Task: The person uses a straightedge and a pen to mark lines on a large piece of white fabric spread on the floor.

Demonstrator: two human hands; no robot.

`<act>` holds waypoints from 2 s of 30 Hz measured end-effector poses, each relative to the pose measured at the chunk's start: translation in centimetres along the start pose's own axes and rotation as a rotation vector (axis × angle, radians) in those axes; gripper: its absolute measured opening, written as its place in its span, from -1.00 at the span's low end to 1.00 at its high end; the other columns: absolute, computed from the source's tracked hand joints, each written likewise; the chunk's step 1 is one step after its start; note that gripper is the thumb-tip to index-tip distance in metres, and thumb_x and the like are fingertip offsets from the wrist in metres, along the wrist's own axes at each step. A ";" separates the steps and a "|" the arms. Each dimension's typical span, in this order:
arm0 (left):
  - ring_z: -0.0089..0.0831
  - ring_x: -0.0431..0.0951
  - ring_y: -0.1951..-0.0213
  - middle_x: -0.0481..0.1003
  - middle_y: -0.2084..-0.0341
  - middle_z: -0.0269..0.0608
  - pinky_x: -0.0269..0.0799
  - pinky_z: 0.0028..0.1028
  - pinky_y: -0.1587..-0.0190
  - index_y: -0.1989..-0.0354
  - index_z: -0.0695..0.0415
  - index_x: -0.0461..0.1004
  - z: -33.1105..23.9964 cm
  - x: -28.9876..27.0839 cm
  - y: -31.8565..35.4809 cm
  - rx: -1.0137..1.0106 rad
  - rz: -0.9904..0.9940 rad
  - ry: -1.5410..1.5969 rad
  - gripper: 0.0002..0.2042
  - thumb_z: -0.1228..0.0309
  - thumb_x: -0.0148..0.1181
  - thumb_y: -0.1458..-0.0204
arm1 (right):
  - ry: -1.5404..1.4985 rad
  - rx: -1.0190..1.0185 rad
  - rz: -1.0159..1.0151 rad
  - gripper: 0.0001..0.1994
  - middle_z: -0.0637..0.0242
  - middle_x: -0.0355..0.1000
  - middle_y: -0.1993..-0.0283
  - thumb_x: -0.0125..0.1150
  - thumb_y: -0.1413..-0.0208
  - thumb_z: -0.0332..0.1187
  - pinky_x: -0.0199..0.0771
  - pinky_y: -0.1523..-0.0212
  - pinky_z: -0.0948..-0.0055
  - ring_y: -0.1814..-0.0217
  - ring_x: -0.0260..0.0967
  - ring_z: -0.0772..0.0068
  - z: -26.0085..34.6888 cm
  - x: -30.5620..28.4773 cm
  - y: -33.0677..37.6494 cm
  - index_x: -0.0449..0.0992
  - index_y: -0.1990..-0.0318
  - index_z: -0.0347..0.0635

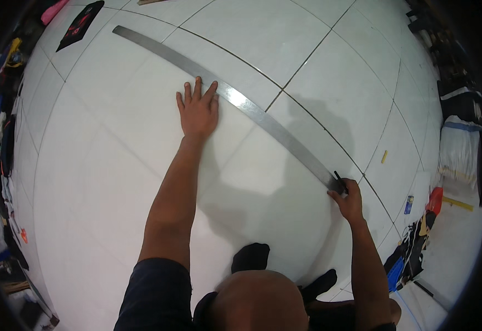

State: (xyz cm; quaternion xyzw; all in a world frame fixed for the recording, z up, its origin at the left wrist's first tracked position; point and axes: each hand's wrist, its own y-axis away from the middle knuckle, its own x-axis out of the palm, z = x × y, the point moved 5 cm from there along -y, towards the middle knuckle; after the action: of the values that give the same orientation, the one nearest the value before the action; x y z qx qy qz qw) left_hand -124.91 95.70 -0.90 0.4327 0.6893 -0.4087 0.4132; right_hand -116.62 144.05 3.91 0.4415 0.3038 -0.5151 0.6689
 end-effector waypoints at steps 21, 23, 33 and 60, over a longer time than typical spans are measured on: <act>0.12 0.25 -0.28 0.23 -0.29 0.20 0.19 -0.07 -0.28 -0.24 0.21 0.35 -1.3 0.1 -0.1 0.108 -0.178 0.162 -0.56 0.23 -0.07 -0.27 | 0.398 0.015 0.202 -0.55 0.22 0.44 0.14 0.41 0.23 -0.17 0.50 0.01 0.15 -0.05 0.40 0.12 -16.4 -10.9 10.2 0.47 0.15 -0.11; 0.12 0.32 -0.21 0.27 -0.27 0.17 0.25 -0.03 -0.20 -0.20 0.20 0.38 -2.0 -0.5 -0.1 0.202 -0.206 -0.057 -0.57 0.21 -0.04 -0.27 | 0.418 -0.012 0.212 -0.55 0.24 0.43 0.15 0.42 0.23 -0.18 0.50 0.04 0.16 -0.03 0.41 0.13 -18.8 -13.3 12.1 0.45 0.14 -0.10; 0.09 0.22 -0.33 0.22 -0.32 0.12 0.12 -0.06 -0.35 -0.27 0.11 0.33 -25.9 -0.6 9.1 0.902 0.577 0.042 -0.50 0.31 0.21 -0.14 | 0.207 0.105 0.001 -0.57 0.24 0.43 0.11 0.43 0.21 -0.24 0.49 0.05 0.19 0.00 0.43 0.12 -28.2 -14.9 18.5 0.45 0.14 -0.10; 0.03 0.38 -0.12 0.37 -0.08 0.09 0.35 -0.15 -0.17 -0.15 0.05 0.44 -26.1 2.6 11.7 0.647 0.558 0.127 -0.56 0.30 0.33 -0.08 | -0.372 0.536 -0.353 -0.57 0.23 0.48 0.35 0.41 -0.08 -0.11 0.42 0.21 0.38 0.32 0.37 0.39 -34.7 -7.7 22.5 0.49 0.11 -0.30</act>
State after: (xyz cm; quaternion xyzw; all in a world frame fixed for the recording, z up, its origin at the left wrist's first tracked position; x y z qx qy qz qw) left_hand -120.39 123.77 2.73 0.7339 0.4063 -0.4492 0.3076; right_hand -95.64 180.49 2.01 0.4406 0.1032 -0.7552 0.4742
